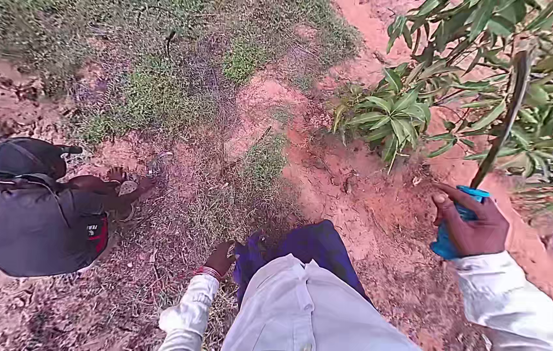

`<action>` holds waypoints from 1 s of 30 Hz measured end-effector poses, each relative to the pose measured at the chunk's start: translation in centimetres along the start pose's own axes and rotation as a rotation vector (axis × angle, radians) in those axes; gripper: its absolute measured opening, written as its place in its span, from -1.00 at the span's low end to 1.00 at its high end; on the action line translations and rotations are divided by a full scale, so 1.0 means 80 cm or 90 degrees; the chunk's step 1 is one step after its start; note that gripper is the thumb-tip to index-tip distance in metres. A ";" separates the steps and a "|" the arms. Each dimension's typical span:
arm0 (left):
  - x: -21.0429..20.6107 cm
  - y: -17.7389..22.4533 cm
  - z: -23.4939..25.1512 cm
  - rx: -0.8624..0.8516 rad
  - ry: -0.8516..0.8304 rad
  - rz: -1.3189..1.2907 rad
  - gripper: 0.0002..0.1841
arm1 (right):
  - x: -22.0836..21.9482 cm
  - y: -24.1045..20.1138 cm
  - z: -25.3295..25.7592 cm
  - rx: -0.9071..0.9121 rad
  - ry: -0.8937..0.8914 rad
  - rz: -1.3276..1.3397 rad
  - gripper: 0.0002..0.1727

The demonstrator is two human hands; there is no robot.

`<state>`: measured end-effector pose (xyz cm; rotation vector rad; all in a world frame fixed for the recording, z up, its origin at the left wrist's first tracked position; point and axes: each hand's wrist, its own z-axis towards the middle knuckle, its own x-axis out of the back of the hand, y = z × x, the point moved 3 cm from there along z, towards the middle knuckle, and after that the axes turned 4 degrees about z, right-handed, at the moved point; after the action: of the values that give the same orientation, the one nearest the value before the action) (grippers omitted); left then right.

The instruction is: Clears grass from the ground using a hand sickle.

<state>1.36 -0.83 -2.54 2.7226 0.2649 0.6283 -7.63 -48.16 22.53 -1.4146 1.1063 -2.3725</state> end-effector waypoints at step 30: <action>-0.177 0.360 0.099 0.408 0.306 -0.694 -0.56 | -0.422 0.369 0.355 -0.104 -1.081 -0.307 -0.33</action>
<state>-4.62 -33.30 -4.41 2.2892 2.1541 0.8949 27.18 -67.37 -12.66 -2.8342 0.3767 -0.4131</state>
